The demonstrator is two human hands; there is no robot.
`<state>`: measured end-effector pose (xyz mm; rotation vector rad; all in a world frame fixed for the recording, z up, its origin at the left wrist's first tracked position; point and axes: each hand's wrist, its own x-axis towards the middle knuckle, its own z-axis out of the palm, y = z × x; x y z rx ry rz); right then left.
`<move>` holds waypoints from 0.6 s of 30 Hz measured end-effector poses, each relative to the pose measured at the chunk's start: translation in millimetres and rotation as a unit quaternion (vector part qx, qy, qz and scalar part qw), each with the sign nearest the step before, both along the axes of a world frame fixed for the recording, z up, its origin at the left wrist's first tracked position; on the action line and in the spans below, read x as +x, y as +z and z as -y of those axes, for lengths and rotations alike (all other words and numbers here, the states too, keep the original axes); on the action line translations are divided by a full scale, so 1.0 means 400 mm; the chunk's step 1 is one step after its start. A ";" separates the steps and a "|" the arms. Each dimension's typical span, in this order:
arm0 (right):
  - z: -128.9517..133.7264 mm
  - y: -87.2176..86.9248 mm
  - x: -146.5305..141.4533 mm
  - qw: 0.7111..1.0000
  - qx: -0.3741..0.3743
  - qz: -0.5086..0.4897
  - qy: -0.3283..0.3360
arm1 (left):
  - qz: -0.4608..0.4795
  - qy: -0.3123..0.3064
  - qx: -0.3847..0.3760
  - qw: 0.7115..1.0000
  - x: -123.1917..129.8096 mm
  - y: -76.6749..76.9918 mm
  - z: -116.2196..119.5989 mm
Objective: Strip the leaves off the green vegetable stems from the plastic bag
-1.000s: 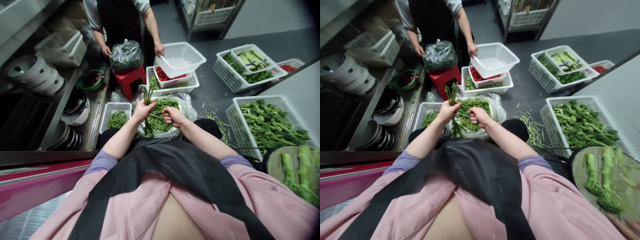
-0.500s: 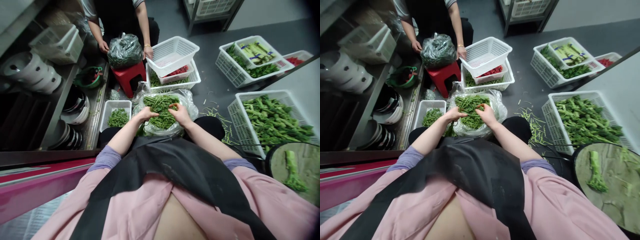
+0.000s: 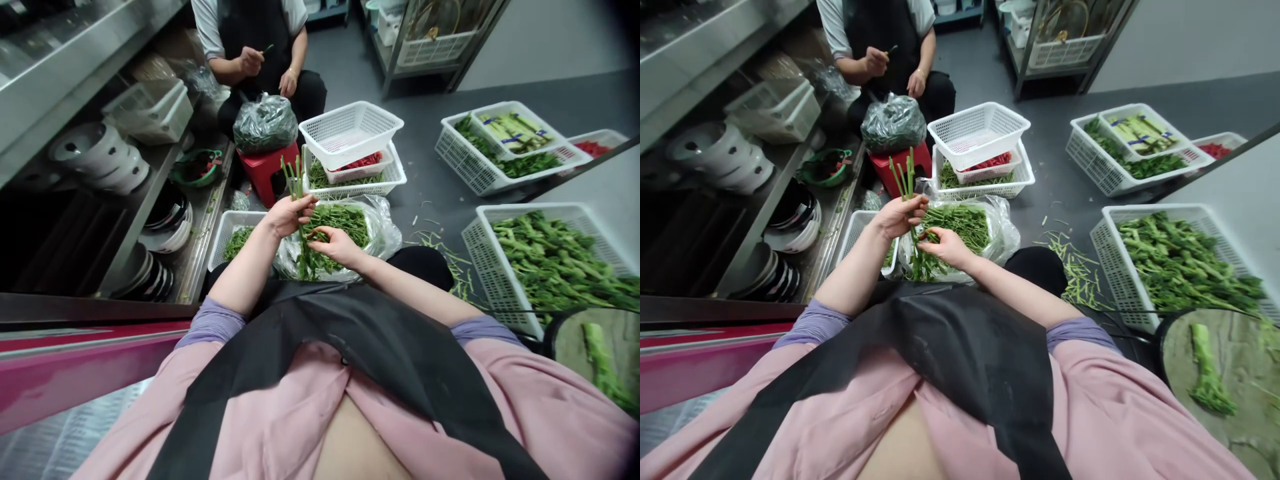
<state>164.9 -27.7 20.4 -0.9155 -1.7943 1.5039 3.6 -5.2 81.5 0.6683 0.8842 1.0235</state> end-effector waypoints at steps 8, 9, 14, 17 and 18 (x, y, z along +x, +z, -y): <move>0.006 -0.002 0.009 0.990 -0.119 -0.068 -0.036 | 0.039 0.118 -0.015 0.992 0.044 -0.020 -0.001; 0.007 0.001 0.011 0.988 -0.137 -0.066 -0.037 | 0.020 0.126 -0.013 0.992 0.048 -0.019 -0.001; -0.009 0.007 0.021 0.997 -0.030 0.008 -0.075 | -0.128 0.155 0.020 0.979 0.052 -0.035 -0.001; -0.033 -0.007 0.027 0.987 0.046 0.046 -0.145 | -0.251 0.169 0.075 0.950 0.041 -0.055 0.005; -0.042 -0.017 0.031 0.983 0.042 0.044 -0.174 | -0.275 0.168 0.093 0.942 0.035 -0.059 0.008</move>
